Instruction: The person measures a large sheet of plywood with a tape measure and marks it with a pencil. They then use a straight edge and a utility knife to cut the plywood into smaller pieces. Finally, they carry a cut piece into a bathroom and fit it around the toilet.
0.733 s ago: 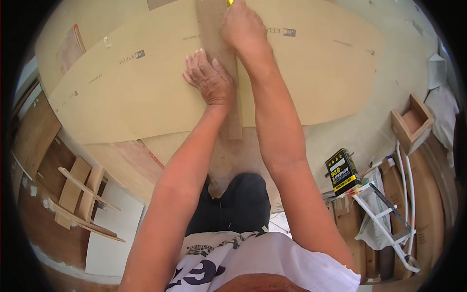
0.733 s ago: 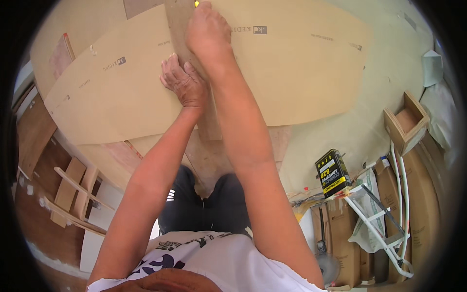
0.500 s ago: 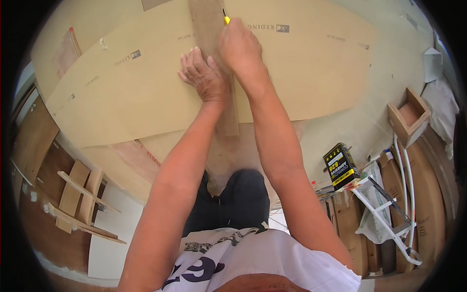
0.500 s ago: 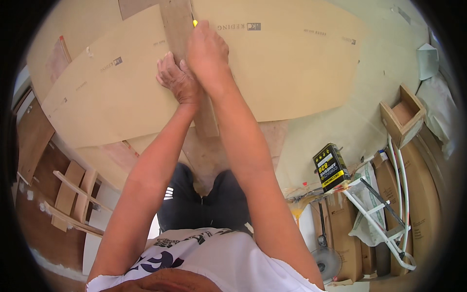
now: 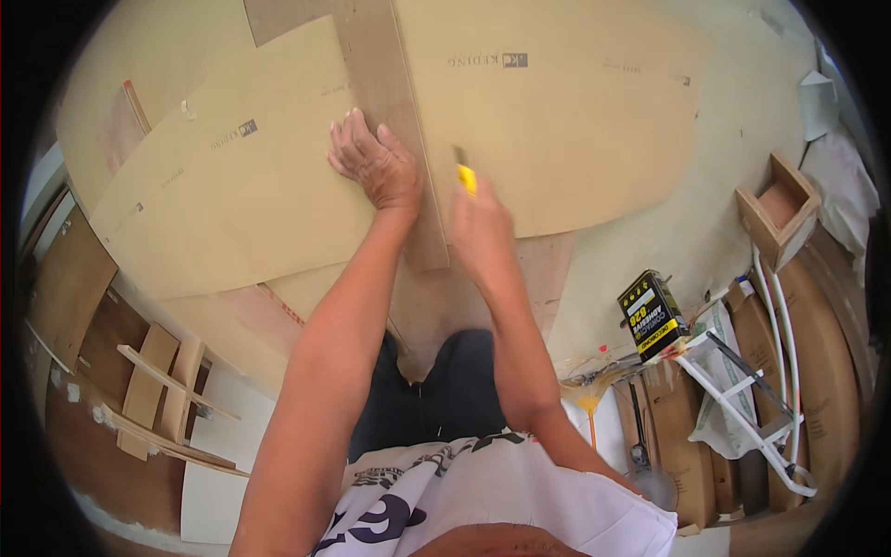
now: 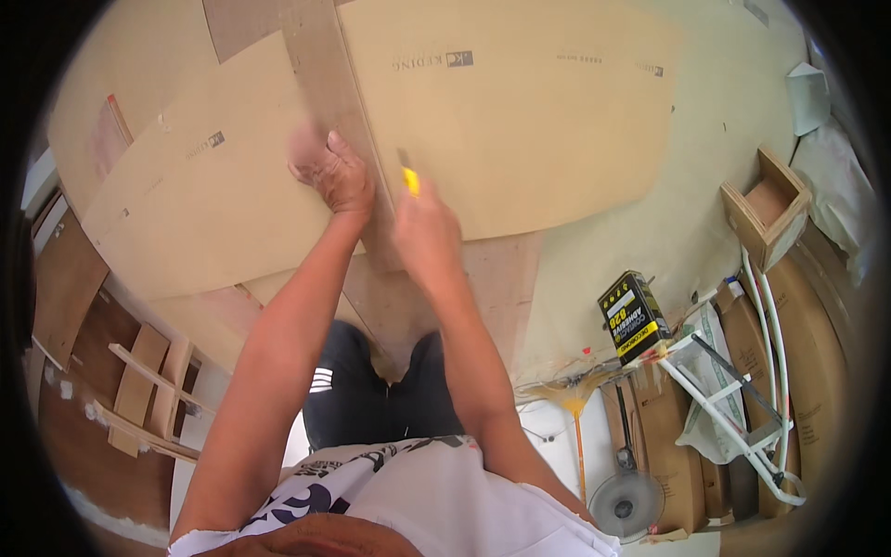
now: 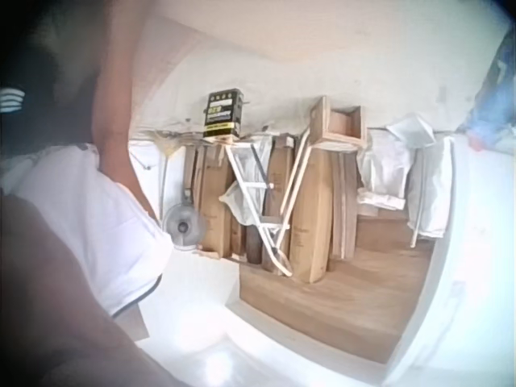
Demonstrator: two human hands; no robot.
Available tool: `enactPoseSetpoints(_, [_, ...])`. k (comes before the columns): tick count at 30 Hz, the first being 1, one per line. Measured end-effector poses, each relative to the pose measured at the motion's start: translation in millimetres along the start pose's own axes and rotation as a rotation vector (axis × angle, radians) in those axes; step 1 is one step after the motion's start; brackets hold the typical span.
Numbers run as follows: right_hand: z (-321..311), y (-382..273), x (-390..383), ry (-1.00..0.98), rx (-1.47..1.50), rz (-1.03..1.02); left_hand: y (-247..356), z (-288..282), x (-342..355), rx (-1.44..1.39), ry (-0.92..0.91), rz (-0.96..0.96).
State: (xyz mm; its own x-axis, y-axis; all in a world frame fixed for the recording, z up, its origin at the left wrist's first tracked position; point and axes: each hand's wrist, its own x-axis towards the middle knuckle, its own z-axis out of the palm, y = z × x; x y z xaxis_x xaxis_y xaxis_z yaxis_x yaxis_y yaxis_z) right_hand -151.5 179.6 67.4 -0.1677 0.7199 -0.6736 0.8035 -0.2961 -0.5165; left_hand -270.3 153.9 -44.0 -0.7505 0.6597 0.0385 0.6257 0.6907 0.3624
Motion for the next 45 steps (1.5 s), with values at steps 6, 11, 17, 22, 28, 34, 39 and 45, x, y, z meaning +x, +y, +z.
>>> enactPoseSetpoints(6, [-60, 163, -8, 0.829, 0.505, 0.618, 1, -5, -3, 0.032, -0.019, -0.018])
enactPoseSetpoints(11, [-108, 253, 11, 0.498, 1.402, 0.516, 3, -6, 0, 0.035, -0.007, 0.024])
enactPoseSetpoints(17, [-117, 248, 15, 0.512, 1.375, 0.535, 5, -6, 0, 0.024, 0.006, 0.03])
enactPoseSetpoints(22, [-176, 182, -71, 0.64, 1.357, 0.326, 0, -2, 1, 0.022, 0.027, 0.006])
enactPoseSetpoints(28, [-169, 193, -110, 0.687, 1.166, 0.151, 5, 10, 4, 0.008, 0.048, 0.01])
enactPoseSetpoints(34, [-143, 117, -203, 0.944, 1.158, 0.041, -33, 35, 4, 0.126, 0.106, -0.009])
enactPoseSetpoints(39, [-140, 99, -304, 1.058, 0.969, -0.072, -26, -20, 2, -0.189, -0.188, 0.076])
enactPoseSetpoints(45, [-132, 87, -382, 1.006, 1.056, -0.193, -140, -159, -107, -0.238, -0.601, 0.87])
